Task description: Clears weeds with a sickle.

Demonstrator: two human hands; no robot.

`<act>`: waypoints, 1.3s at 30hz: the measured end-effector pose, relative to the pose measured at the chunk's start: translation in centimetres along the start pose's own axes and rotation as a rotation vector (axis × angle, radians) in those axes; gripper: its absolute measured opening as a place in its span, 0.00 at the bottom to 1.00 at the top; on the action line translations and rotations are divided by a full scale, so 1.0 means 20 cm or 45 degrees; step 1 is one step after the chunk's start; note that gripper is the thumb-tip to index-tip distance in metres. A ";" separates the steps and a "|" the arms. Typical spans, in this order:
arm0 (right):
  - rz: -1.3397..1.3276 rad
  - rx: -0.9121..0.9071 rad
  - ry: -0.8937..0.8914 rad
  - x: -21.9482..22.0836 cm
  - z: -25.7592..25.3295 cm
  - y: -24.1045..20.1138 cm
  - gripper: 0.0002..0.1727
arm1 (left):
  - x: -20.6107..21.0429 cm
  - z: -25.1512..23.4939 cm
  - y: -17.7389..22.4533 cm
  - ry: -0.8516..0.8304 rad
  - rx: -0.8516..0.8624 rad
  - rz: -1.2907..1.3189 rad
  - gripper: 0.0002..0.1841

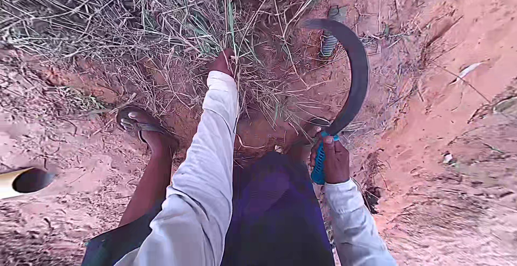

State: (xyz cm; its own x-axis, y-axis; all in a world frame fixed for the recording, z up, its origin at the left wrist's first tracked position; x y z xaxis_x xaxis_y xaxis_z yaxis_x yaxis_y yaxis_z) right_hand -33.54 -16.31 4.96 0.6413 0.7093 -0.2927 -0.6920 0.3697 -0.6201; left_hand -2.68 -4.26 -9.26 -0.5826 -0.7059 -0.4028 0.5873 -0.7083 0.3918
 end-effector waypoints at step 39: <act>0.841 0.025 -0.229 0.34 0.07 -0.03 0.32 | -0.34 -0.05 -0.35 -0.037 -0.195 0.445 0.18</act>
State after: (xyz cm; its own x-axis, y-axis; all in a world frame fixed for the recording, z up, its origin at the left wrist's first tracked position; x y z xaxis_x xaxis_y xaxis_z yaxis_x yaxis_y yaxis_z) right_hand -29.22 -10.80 4.23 0.0187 0.8781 -0.4782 -0.9262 -0.1649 -0.3392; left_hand -2.22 5.45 -10.04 -0.3468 -0.9061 -0.2423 0.8291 -0.4170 0.3725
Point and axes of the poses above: each hand's wrist, its own z-axis away from the middle knuckle, its own x-axis out of the palm, y = z × x, the point moved 5 cm from there along -z, towards the middle knuckle, and after that the axes turned 4 degrees about z, right-handed, at the moved point
